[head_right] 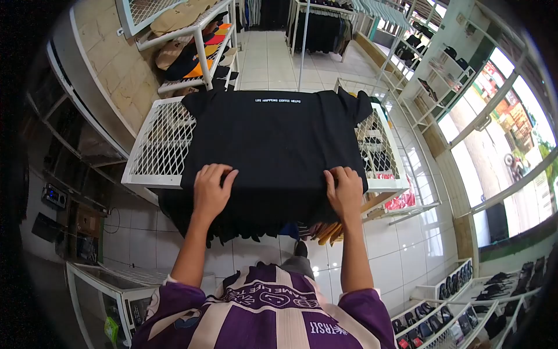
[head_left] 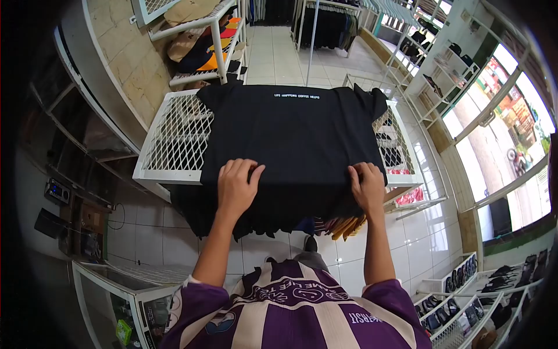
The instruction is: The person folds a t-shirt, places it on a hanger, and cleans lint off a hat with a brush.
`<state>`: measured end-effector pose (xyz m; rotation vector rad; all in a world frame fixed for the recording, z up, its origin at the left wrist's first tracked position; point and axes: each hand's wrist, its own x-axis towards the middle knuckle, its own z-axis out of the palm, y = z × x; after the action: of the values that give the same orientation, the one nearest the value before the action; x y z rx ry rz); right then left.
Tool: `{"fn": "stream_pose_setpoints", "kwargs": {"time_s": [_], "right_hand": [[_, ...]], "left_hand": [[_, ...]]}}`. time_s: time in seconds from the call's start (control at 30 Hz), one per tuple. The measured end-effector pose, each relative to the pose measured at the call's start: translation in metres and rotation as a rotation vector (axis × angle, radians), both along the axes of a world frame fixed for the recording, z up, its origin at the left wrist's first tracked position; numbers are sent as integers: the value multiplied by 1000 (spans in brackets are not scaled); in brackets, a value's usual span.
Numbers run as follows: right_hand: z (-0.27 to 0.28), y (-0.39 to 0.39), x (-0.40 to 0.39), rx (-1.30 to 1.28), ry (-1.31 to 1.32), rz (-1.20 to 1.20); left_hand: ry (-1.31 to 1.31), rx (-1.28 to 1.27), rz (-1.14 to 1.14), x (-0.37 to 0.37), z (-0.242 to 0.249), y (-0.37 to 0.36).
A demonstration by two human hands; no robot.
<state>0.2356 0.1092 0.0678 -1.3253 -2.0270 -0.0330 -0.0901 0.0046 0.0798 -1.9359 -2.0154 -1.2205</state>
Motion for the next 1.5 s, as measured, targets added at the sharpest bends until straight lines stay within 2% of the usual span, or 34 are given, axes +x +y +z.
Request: {"fn": "stream_pose_setpoints", "kwargs": {"time_s": [0.1,0.17,0.23,0.37,0.43,0.53,0.63,0.67,0.7,0.73,0.77,0.8,0.83,0.9,0.93,1.0,1.03,1.1,1.13,1.2,1.33,1.5], "right_hand": [[-10,19,-10,47,-72,-103],[-19,22,-12,47,-42,-100],[-23,29,-12,387,-46,-64],[-20,39,-9,321,-47,-65],[-1,41,-9,-10,-101,-8],[-12,75,-19,-85,-134,-124],[-15,80,-30,73,-122,-198],[-13,79,-28,-87,-151,-218],[-20,81,-28,-98,-151,-216],[-30,86,-24,51,-146,-185],[-40,91,-21,204,-140,-154],[-43,92,-23,125,-182,-221],[-43,93,-22,131,-180,-220],[-43,90,-19,127,-160,-150],[-35,82,-18,137,-160,-146],[-20,53,-7,-66,14,93],[-18,35,-2,-33,-6,95],[-27,3,11,54,-70,16],[-36,-8,19,95,-113,-12],[-48,-19,32,123,-159,-16],[-51,-10,46,139,-106,85],[-36,-18,44,101,44,148]], "left_hand": [[98,-30,101,4,-22,28],[55,-61,89,2,-35,28],[214,92,116,3,-41,28],[383,123,166,-9,-36,35],[128,-142,66,-18,-15,39],[112,-173,139,-29,-24,65],[107,-164,180,-32,-23,73],[106,-155,176,-32,-23,72],[101,-152,172,-32,-25,68],[100,-161,174,-32,-32,68],[210,-71,235,-33,-41,73],[321,24,296,-32,-45,77],[321,29,299,-34,-48,78],[142,-103,186,-40,-50,77],[141,-93,192,-40,-43,70],[-165,-211,-44,-41,-31,44],[-164,-204,-40,-40,-30,24],[72,-8,-74,-39,-36,-13],[75,-11,-80,-42,-42,-18],[140,63,27,-44,-57,-31],[39,89,6,-48,-63,-29],[-33,104,-35,-44,-44,-40]]}}
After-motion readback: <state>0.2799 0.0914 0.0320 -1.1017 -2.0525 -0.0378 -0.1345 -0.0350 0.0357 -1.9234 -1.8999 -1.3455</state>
